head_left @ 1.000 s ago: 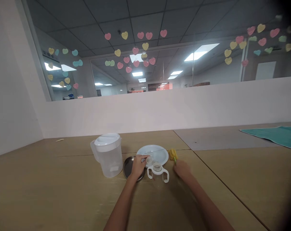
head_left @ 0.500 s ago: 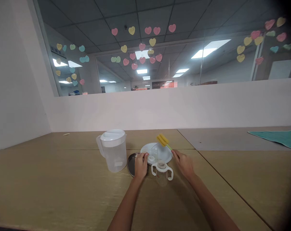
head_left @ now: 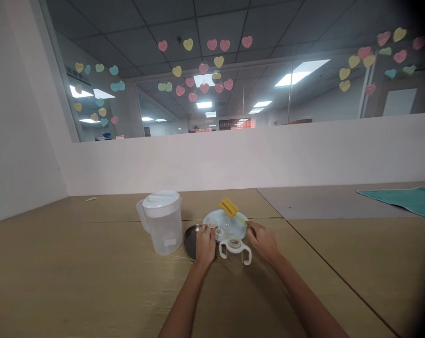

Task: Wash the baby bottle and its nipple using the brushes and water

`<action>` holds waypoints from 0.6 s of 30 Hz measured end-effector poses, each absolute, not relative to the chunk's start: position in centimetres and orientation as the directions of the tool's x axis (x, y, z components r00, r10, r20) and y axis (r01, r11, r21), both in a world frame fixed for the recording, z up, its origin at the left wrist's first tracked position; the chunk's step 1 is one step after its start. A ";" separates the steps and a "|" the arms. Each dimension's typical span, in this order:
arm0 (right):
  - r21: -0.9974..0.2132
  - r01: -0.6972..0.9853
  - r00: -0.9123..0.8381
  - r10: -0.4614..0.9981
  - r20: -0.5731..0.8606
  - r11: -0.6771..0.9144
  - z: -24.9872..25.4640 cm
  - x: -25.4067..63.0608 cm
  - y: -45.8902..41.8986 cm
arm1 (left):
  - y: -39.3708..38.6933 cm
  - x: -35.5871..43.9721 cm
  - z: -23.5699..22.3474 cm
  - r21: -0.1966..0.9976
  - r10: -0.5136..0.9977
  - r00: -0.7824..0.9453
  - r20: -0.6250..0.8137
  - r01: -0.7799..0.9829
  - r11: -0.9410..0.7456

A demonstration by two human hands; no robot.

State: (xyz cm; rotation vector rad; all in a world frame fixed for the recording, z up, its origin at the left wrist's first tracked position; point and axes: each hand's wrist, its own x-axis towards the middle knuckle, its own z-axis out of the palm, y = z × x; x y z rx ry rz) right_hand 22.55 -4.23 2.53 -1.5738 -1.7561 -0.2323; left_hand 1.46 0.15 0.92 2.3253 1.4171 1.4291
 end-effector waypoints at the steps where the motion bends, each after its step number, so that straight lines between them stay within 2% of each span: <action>1: -0.324 0.901 -0.008 0.758 0.652 0.288 2.5 22.4 -4.3 | 0.2 1.4 0.9 0.484 0.725 0.139 0.674 0.658 -0.576; 4: -0.258 0.872 -0.132 0.709 0.693 0.415 2.3 21.8 -4.5 | 0.6 1.3 0.8 0.507 0.720 0.126 0.682 0.629 -0.590; 8: -0.215 0.866 -0.200 0.705 0.680 0.452 2.0 21.5 -4.5 | 0.6 1.2 1.0 0.545 0.718 0.093 0.689 0.587 -0.599; 14: -0.245 0.906 -0.097 0.733 0.673 0.345 1.8 21.9 -4.1 | 0.1 1.2 1.5 0.595 0.716 0.015 0.698 0.543 -0.592; 18: -0.297 0.910 -0.030 0.760 0.649 0.290 1.9 22.2 -4.1 | 0.2 0.9 1.5 0.687 0.736 -0.083 0.671 0.443 -0.576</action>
